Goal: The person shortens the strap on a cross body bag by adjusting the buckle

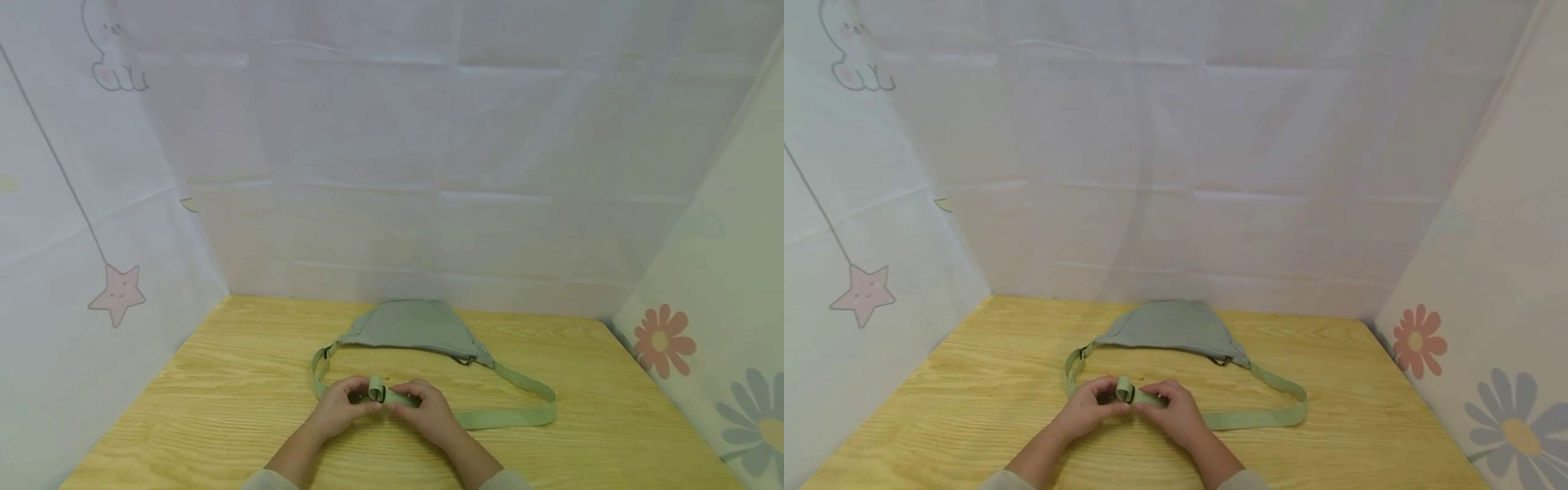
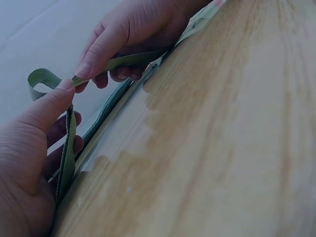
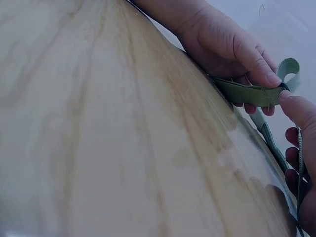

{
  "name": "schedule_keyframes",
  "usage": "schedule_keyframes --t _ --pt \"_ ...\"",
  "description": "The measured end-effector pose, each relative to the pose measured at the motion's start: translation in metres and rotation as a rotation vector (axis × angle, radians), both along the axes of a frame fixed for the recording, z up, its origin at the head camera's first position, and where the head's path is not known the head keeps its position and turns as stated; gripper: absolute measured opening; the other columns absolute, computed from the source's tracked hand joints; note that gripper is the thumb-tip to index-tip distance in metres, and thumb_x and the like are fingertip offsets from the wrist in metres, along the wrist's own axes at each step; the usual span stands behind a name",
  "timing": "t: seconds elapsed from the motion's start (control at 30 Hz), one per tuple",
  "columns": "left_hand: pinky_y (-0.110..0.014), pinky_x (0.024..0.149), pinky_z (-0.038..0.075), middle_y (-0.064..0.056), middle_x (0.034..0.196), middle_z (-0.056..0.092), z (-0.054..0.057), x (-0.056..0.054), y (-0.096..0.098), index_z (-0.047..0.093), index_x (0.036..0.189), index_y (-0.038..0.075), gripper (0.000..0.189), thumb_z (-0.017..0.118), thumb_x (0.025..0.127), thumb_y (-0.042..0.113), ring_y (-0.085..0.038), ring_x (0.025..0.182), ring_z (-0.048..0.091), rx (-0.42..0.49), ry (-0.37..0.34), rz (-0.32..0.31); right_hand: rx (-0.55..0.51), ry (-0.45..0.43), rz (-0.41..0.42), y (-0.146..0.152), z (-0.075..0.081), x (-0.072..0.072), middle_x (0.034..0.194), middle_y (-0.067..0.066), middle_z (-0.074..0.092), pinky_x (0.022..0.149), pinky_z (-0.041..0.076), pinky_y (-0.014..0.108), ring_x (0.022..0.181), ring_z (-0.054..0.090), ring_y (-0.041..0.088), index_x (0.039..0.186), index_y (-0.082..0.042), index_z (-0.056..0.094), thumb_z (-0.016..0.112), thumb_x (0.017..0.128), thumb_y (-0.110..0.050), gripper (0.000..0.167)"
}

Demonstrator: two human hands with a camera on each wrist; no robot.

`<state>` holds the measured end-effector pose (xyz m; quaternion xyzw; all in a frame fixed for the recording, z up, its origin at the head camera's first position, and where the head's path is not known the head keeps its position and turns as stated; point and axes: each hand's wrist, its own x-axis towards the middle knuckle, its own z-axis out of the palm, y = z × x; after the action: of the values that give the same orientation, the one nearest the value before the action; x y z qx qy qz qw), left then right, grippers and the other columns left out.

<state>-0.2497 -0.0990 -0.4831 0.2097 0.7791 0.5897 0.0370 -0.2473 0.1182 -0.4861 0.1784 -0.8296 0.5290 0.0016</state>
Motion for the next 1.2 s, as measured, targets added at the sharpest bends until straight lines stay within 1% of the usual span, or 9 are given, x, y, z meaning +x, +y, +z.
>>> schedule_keyframes --t 0.17,0.23,0.4,0.53,0.73,0.97,1.07,1.2 --pt "-0.025 0.088 0.048 -0.010 0.112 0.070 0.000 0.000 0.000 0.068 0.114 0.007 0.033 0.076 0.086 0.022 -0.003 0.098 0.059 -0.022 0.009 -0.008 -0.010 0.007 0.010 -0.004 0.001 0.000 0.103 0.004 0.067 0.075 0.046 0.019 0.087 0.055 0.001 0.114 -0.011 0.073 0.077 0.084 -0.032 0.037" --pt "-0.025 0.088 0.049 -0.009 0.112 0.070 0.000 0.001 0.000 0.068 0.114 0.007 0.032 0.076 0.086 0.021 -0.003 0.098 0.059 -0.030 0.012 -0.013 0.004 0.012 0.016 -0.004 0.001 0.000 0.102 0.004 0.067 0.075 0.046 0.019 0.087 0.055 0.002 0.115 -0.010 0.072 0.078 0.083 -0.032 0.040" --pt "-0.025 0.090 0.049 -0.007 0.112 0.071 0.000 0.000 0.001 0.068 0.114 0.008 0.033 0.076 0.085 0.021 -0.005 0.100 0.060 -0.039 0.014 -0.022 0.069 0.057 0.034 -0.004 0.004 0.001 0.100 0.003 0.067 0.073 0.046 0.019 0.085 0.054 0.001 0.120 -0.007 0.070 0.077 0.080 -0.036 0.050" --pt "-0.025 0.090 0.048 -0.008 0.114 0.070 -0.001 0.000 0.001 0.068 0.115 0.008 0.034 0.076 0.086 0.022 -0.005 0.101 0.060 -0.041 0.015 -0.022 0.131 0.080 0.049 -0.003 0.005 0.003 0.103 0.002 0.067 0.073 0.046 0.020 0.085 0.052 0.000 0.124 -0.007 0.068 0.077 0.080 -0.037 0.054" --pt "-0.024 0.089 0.048 -0.011 0.114 0.070 -0.001 0.000 0.000 0.067 0.116 0.006 0.035 0.076 0.086 0.021 -0.004 0.100 0.060 -0.020 -0.003 -0.029 0.195 0.115 0.059 -0.001 0.004 0.003 0.108 0.001 0.068 0.075 0.045 0.021 0.090 0.053 0.003 0.126 -0.009 0.066 0.079 0.081 -0.038 0.055" --pt "-0.022 0.086 0.048 -0.012 0.113 0.069 -0.001 0.000 0.001 0.067 0.115 0.004 0.034 0.076 0.086 0.020 -0.006 0.099 0.060 0.002 -0.027 -0.016 0.270 0.221 0.055 0.005 0.001 0.002 0.109 -0.001 0.070 0.078 0.049 0.024 0.095 0.058 0.010 0.124 -0.011 0.067 0.077 0.082 -0.042 0.053" --pt "-0.022 0.086 0.048 -0.012 0.112 0.070 -0.001 -0.001 0.001 0.067 0.114 0.004 0.034 0.076 0.086 0.020 -0.007 0.098 0.060 0.001 -0.019 -0.008 0.322 0.261 0.041 0.010 0.000 0.002 0.109 -0.002 0.071 0.079 0.050 0.026 0.096 0.059 0.013 0.123 -0.012 0.068 0.077 0.082 -0.042 0.052" --pt "-0.023 0.086 0.048 -0.011 0.110 0.070 -0.002 -0.002 0.000 0.068 0.113 0.004 0.033 0.076 0.086 0.021 -0.007 0.098 0.060 -0.005 -0.010 -0.006 0.366 0.284 0.023 0.016 -0.001 0.002 0.106 -0.004 0.071 0.079 0.049 0.028 0.095 0.059 0.013 0.119 -0.013 0.070 0.079 0.080 -0.042 0.049"
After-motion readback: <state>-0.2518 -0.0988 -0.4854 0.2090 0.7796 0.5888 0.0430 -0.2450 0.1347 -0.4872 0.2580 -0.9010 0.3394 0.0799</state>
